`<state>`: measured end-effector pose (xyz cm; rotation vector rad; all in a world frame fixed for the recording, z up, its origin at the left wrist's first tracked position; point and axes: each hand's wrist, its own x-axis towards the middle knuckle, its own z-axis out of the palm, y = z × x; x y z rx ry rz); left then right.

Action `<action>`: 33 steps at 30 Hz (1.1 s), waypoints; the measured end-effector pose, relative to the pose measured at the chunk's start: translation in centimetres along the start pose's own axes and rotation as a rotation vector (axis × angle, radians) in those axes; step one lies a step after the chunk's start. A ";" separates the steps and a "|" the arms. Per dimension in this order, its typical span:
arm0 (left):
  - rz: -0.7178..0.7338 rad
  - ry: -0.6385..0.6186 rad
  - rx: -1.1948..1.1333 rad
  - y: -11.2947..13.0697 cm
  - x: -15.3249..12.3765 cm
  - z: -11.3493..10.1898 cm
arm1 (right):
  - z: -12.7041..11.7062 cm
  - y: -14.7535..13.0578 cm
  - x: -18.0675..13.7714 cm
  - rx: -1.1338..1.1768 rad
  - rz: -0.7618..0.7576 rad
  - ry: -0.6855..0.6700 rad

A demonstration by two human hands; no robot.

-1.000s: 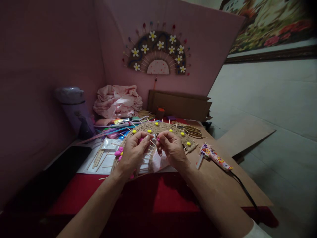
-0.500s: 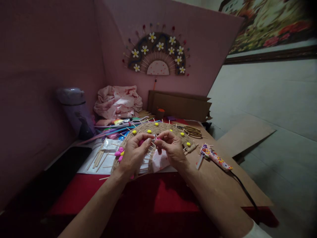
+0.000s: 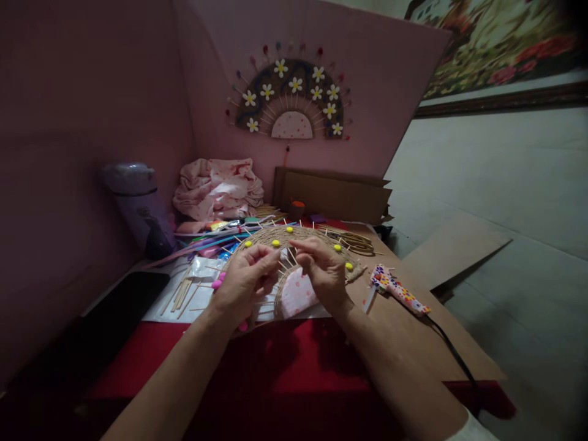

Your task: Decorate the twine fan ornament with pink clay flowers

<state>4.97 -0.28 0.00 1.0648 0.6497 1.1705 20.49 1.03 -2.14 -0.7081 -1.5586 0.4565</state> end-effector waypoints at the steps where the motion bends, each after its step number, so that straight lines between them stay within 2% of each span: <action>1: 0.036 0.052 -0.018 0.3 0.0 0.1 | -0.3 0.1 0.2 -0.094 0.004 0.054; 3: 0.094 0.125 -0.056 0.8 -0.1 0.3 | -0.6 0.6 0.4 -0.345 0.034 0.098; 7: 0.233 0.234 -0.082 1.3 -0.3 0.2 | -0.5 1.3 0.3 -0.851 0.125 -0.098; 11: 0.306 0.327 -0.088 1.2 -0.3 0.1 | -0.1 1.4 0.1 -1.071 0.237 -0.192; 20: 0.299 0.377 -0.101 1.0 -0.2 0.4 | -0.4 2.1 0.8 -1.051 0.359 -0.219; 26: 0.315 0.428 -0.151 1.1 -0.1 0.2 | -0.9 3.1 1.3 -1.057 0.300 -0.212; 33: 0.325 0.409 -0.167 1.2 -0.2 0.0 | -1.7 4.4 2.2 -1.091 0.264 -0.181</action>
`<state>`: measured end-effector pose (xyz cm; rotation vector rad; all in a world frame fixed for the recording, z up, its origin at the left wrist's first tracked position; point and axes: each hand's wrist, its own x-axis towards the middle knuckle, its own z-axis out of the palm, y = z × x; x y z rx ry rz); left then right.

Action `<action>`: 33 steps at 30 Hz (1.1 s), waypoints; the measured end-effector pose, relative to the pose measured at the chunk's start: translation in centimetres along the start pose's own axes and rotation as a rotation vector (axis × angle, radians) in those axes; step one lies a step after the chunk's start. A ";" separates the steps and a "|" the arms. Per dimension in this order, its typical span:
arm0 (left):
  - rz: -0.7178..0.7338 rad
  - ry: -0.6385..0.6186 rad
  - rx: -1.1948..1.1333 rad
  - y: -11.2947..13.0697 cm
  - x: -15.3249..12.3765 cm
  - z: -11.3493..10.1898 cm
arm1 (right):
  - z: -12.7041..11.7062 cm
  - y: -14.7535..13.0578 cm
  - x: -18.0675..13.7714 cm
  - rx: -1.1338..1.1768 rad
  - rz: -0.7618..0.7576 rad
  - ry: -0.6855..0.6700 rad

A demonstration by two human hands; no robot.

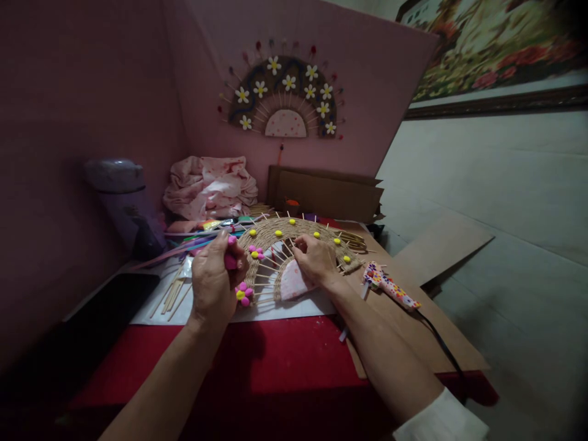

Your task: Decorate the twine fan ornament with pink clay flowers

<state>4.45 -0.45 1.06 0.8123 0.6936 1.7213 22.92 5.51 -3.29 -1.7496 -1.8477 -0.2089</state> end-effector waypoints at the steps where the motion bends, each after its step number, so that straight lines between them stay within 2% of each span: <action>1: 0.001 0.009 -0.003 0.0 0.0 0.1 | 0.1 0.1 0.1 -0.007 0.004 0.009; 7: 0.040 0.102 -0.046 0.1 0.0 0.3 | 0.4 0.3 0.4 -0.026 0.039 0.012; 15: 0.115 0.058 0.020 0.2 0.0 0.1 | 0.4 0.1 -0.4 -0.062 -0.041 0.053; 20: 0.097 0.086 -0.001 0.2 0.1 0.1 | 0.0 -0.3 -1.2 -0.106 -0.058 0.166; 26: 0.139 0.008 0.061 -0.5 0.6 -0.1 | -1.1 -1.3 -2.3 -0.025 -0.151 0.263; 33: 0.122 -0.019 0.117 -0.8 0.5 0.0 | -1.0 -1.4 -2.5 0.023 -0.184 0.216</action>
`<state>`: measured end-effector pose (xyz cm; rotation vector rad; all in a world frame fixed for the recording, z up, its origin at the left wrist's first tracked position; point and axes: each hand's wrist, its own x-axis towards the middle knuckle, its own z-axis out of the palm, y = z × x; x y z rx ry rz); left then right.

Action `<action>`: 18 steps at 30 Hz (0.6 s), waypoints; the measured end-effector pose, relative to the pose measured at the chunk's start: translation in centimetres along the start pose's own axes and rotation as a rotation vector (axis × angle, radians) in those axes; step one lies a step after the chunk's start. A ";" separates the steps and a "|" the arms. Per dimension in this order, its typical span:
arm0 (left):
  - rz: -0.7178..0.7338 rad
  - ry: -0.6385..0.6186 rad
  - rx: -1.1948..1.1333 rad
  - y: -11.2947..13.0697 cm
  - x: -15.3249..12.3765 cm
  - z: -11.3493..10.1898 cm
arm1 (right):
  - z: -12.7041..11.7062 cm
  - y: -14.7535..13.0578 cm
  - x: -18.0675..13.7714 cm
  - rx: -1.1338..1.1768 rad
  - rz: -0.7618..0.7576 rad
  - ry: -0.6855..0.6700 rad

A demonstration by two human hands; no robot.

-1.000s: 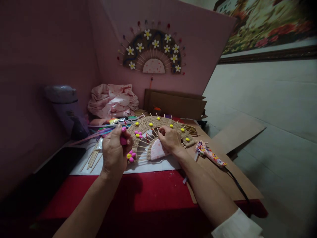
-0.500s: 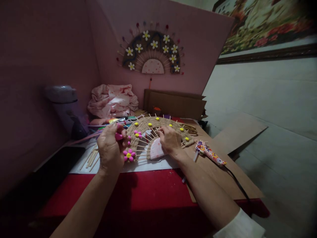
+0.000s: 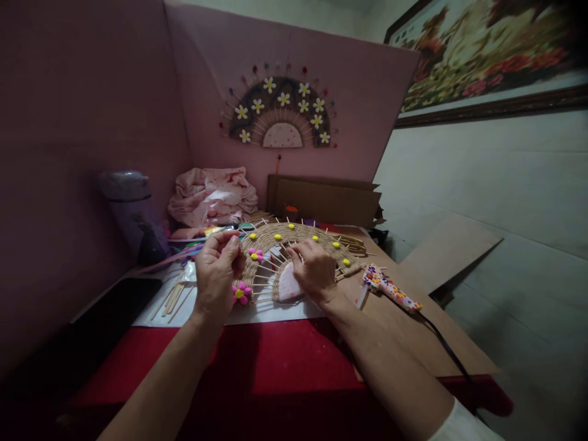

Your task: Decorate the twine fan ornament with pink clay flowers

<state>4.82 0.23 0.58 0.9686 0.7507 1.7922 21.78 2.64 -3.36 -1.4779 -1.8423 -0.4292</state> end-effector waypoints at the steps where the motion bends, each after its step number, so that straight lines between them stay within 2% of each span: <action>1: 0.008 -0.001 0.004 0.1 0.0 0.0 | 0.1 0.0 0.0 0.007 0.004 -0.007; 6: -0.001 -0.011 -0.016 0.2 -0.1 0.0 | 0.1 -0.1 -0.3 0.051 0.002 -0.007; 12: -0.200 -0.192 -0.171 -0.6 0.3 -0.7 | -0.1 -0.5 -0.5 0.130 -0.031 0.027; 15: -0.243 -0.242 -0.198 -0.8 0.3 -0.8 | -0.4 -0.8 -0.6 0.238 -0.047 0.044; 18: -0.270 -0.253 -0.188 -0.7 0.1 -0.7 | -0.6 -1.1 -0.7 0.443 -0.079 0.054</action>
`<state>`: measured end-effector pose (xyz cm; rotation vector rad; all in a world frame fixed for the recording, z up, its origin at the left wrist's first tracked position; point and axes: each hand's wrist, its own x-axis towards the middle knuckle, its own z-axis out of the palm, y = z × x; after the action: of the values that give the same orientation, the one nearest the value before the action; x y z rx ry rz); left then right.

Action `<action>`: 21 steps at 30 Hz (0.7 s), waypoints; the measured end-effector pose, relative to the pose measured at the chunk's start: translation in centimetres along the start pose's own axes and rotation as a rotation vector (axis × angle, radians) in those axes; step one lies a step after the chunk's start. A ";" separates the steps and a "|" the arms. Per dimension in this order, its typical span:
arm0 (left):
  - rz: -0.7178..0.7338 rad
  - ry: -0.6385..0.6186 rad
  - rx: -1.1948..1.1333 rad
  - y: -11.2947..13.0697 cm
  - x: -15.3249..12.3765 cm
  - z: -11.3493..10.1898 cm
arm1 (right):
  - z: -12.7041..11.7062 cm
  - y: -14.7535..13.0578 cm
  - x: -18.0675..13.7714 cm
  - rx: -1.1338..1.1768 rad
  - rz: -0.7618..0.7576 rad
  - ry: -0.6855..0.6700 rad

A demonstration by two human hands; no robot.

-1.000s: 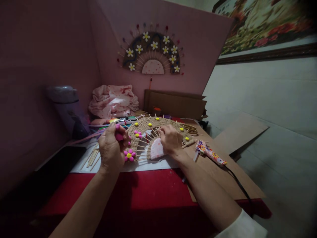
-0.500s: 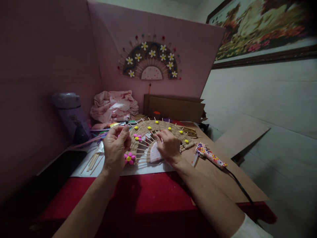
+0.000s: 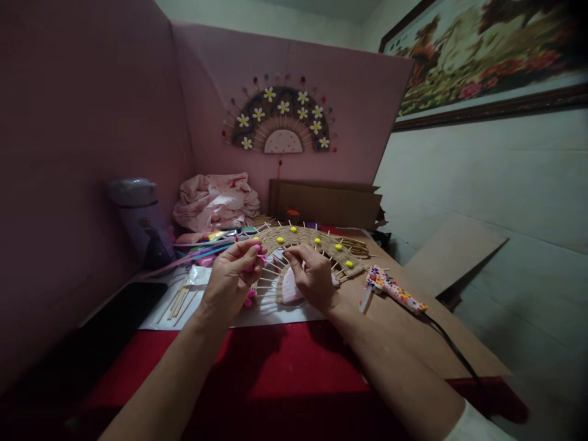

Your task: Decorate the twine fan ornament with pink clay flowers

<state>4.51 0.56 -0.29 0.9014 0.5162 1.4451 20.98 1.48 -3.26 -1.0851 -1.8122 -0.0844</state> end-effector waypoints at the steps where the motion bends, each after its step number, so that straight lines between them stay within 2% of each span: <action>1: -0.004 0.001 0.006 0.0 -0.1 0.1 | 0.0 -0.1 0.0 0.070 -0.008 -0.002; 4: -0.025 -0.017 0.019 -0.1 -0.2 0.3 | 0.1 -0.5 -0.1 0.195 -0.010 -0.009; 13: -0.126 -0.037 0.015 -0.5 -0.4 0.4 | 0.3 -0.8 -0.2 0.360 0.022 -0.014; 21: -0.134 -0.120 0.198 -1.3 -0.6 0.4 | -0.1 -1.5 -0.4 0.456 -0.135 -0.021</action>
<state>5.57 0.05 -1.14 1.0825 0.6256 1.2259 20.06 0.29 -2.94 -0.6434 -1.8047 0.2502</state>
